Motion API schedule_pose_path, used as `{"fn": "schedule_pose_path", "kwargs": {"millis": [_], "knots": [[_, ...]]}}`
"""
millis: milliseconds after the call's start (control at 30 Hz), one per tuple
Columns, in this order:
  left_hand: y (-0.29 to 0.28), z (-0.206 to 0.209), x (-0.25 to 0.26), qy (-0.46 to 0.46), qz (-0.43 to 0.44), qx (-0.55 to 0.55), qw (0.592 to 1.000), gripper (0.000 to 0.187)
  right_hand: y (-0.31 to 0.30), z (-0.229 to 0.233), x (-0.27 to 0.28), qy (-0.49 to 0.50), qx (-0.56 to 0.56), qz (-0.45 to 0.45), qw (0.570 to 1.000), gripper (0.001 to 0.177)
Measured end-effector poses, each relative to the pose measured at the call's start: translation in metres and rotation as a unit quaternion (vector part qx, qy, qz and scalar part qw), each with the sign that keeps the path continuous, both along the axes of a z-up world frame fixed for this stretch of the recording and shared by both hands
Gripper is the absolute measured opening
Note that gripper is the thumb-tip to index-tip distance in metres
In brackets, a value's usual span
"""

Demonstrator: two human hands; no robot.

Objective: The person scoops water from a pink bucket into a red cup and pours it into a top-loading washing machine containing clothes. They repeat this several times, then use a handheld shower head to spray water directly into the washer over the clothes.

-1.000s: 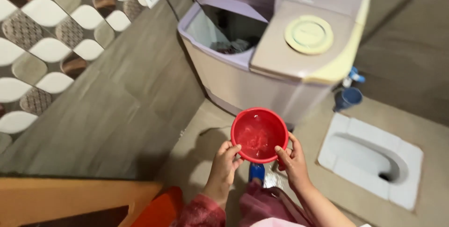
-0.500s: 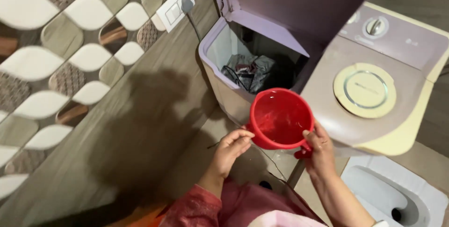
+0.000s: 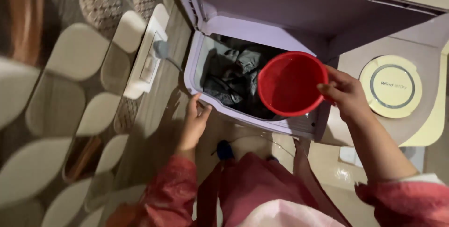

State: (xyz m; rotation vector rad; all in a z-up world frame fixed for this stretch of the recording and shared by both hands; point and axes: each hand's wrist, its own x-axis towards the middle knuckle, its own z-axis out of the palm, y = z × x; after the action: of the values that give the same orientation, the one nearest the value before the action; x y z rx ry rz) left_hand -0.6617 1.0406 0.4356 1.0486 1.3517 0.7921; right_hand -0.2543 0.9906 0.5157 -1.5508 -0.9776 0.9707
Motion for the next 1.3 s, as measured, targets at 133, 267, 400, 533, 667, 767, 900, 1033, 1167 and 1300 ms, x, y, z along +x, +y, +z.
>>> {"fn": "schedule_pose_path", "kwargs": {"millis": [133,267,400,533,667,767,900,1033,1167,1300], "knots": [[0.031,-0.028,0.0,0.112,-0.061,0.032,0.991,0.077,0.036,0.017,-0.039,-0.028,-0.051,0.043,0.997,0.056],[0.037,-0.063,-0.002,0.198,-0.111,0.028,0.973,0.08,0.058,0.011,-0.049,-0.133,-0.081,0.123,0.98,0.055],[0.029,-0.109,-0.002,0.212,-0.068,0.089,0.971,0.079,0.075,0.023,-0.059,-0.266,-0.156,0.196,0.931,0.058],[0.026,-0.136,-0.003,0.229,-0.067,0.116,0.964,0.079,0.084,-0.011,-0.041,-0.467,-0.218,0.253,0.819,0.053],[0.013,-0.111,0.008,0.282,-0.027,0.186,0.941,0.07,0.09,-0.006,-0.042,-0.566,-0.221,0.299,0.736,0.05],[0.013,-0.097,0.009,0.253,-0.007,0.261,0.932,0.066,0.091,-0.007,-0.044,-0.598,-0.248,0.31,0.697,0.046],[0.012,-0.061,0.011,0.202,-0.039,0.174,0.963,0.066,0.083,-0.038,-0.043,-0.651,-0.156,0.34,0.66,0.051],[0.017,-0.029,0.012,0.149,-0.067,0.067,0.984,0.066,0.077,-0.057,-0.051,-0.674,-0.092,0.346,0.646,0.053],[0.012,-0.085,0.008,0.146,-0.033,0.156,0.976,0.071,0.066,-0.066,-0.07,-0.692,-0.06,0.329,0.639,0.053],[0.01,-0.096,0.008,0.165,-0.014,0.208,0.964,0.068,0.05,-0.106,-0.082,-0.711,0.128,0.259,0.641,0.053]]}}
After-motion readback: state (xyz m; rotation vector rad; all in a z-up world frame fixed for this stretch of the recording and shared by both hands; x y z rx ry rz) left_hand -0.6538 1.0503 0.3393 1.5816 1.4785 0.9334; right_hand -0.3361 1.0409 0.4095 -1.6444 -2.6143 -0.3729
